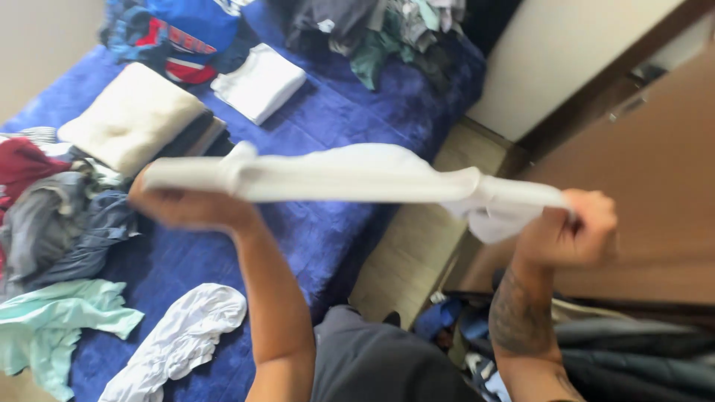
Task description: The person is folding white t-shirts on a bed.
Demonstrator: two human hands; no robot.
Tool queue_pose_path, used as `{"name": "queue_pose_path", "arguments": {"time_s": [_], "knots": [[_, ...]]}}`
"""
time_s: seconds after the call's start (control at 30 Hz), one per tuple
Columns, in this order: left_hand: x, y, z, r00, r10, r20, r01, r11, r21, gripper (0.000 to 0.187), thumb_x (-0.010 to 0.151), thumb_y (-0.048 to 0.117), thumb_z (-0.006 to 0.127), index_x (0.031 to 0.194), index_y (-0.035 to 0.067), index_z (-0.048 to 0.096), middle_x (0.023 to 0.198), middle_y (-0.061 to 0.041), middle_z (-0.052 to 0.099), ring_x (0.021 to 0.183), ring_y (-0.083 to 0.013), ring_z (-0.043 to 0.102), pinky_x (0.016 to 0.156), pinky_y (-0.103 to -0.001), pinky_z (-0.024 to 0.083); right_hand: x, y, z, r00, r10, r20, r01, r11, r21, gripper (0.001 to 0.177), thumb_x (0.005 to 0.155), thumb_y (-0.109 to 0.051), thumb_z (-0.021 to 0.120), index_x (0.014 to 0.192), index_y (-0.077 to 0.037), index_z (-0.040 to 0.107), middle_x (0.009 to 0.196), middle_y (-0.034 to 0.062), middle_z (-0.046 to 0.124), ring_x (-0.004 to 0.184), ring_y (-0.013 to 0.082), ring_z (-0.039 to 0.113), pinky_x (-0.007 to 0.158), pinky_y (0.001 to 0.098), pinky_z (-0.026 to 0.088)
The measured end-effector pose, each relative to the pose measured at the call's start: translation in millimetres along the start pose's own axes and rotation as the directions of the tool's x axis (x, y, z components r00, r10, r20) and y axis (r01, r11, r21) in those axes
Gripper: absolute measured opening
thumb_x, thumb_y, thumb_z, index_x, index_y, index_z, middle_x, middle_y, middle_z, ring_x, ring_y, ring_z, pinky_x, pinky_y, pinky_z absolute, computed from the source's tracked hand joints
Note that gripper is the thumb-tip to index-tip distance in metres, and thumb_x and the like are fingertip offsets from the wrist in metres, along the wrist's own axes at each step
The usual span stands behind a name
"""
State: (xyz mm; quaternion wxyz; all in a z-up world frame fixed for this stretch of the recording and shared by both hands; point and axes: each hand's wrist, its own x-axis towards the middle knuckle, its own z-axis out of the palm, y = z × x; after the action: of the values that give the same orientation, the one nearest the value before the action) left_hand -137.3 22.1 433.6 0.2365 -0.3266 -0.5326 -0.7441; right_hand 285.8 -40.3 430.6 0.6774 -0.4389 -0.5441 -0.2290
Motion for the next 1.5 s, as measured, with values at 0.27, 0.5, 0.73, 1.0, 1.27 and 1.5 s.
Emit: {"name": "queue_pose_path", "arguments": {"time_s": [0.27, 0.5, 0.73, 1.0, 1.27, 1.5], "knots": [[65.3, -120.3, -0.6, 0.964, 0.186, 0.192, -0.196, 0.98, 0.036, 0.014, 0.104, 0.012, 0.059, 0.101, -0.001, 0.061, 0.09, -0.01, 0.056, 0.082, -0.022, 0.055, 0.076, -0.039, 0.044, -8.3, -82.4, 2.4, 0.917, -0.139, 0.373, 0.092, 0.986, 0.142, 0.036, 0.101, -0.039, 0.073, 0.09, -0.007, 0.06, 0.072, 0.005, 0.064, 0.063, 0.0225, 0.065, 0.058, 0.0302, 0.05], [94.6, -237.9, 35.2, 0.892, 0.257, 0.371, -0.309, 0.947, 0.089, 0.014, 0.102, 0.005, 0.054, 0.1, -0.002, 0.065, 0.084, -0.011, 0.06, 0.072, -0.0216, 0.054, 0.065, -0.037, 0.038, -48.7, -105.6, 72.0, 0.813, 0.14, 0.565, -0.288, 0.94, 0.181, 0.029, 0.095, -0.032, 0.078, 0.089, -0.008, 0.065, 0.072, 0.0029, 0.065, 0.06, 0.0123, 0.057, 0.053, 0.0226, 0.043], [59.8, -296.6, 132.5, 0.755, 0.129, 0.643, -0.169, 0.986, 0.001, 0.024, 0.112, 0.01, 0.065, 0.093, -0.005, 0.064, 0.078, -0.013, 0.057, 0.068, -0.0259, 0.055, 0.062, -0.038, 0.037, -154.2, -48.0, 164.8, 0.477, 0.476, 0.739, -0.651, 0.756, -0.067, 0.023, 0.094, -0.023, 0.076, 0.092, -0.001, 0.068, 0.063, 0.0, 0.06, 0.054, 0.0045, 0.049, 0.05, 0.0215, 0.039], [-141.2, -382.0, 352.5, 0.184, 0.304, 0.935, -0.283, 0.927, -0.246, 0.042, 0.086, 0.027, 0.087, 0.116, 0.003, 0.069, 0.102, -0.017, 0.064, 0.099, -0.0359, 0.061, 0.085, -0.047, 0.047, -242.3, 178.5, 290.8, 0.31, 0.689, 0.655, -0.466, 0.71, -0.527, 0.013, 0.097, -0.015, 0.072, 0.102, -0.003, 0.068, 0.088, 0.0144, 0.071, 0.077, 0.0259, 0.069, 0.07, 0.0368, 0.053], [-346.7, -426.6, 179.2, 0.039, -0.055, 0.998, -0.16, 0.985, 0.061, 0.045, 0.088, 0.021, 0.08, 0.121, -0.001, 0.059, 0.112, -0.023, 0.062, 0.099, -0.042, 0.06, 0.083, -0.05, 0.047, -480.9, 201.3, 205.0, -0.067, 0.895, 0.441, -0.264, 0.41, -0.873, 0.056, 0.09, -0.036, 0.074, 0.133, -0.004, 0.056, 0.131, 0.023, 0.062, 0.122, 0.0416, 0.059, 0.1, 0.0484, 0.049], [-312.2, -354.2, -66.6, -0.063, -0.443, 0.895, 0.008, 0.896, 0.444, 0.01, 0.09, 0.01, 0.068, 0.097, 0.003, 0.063, 0.093, -0.018, 0.063, 0.084, -0.0402, 0.063, 0.072, -0.048, 0.049, -535.7, 194.2, 189.3, -0.253, 0.936, 0.244, -0.746, -0.028, -0.666, 0.074, 0.089, -0.036, 0.073, 0.146, -0.002, 0.042, 0.142, 0.0176, 0.056, 0.129, 0.0305, 0.055, 0.103, 0.0394, 0.044]]}}
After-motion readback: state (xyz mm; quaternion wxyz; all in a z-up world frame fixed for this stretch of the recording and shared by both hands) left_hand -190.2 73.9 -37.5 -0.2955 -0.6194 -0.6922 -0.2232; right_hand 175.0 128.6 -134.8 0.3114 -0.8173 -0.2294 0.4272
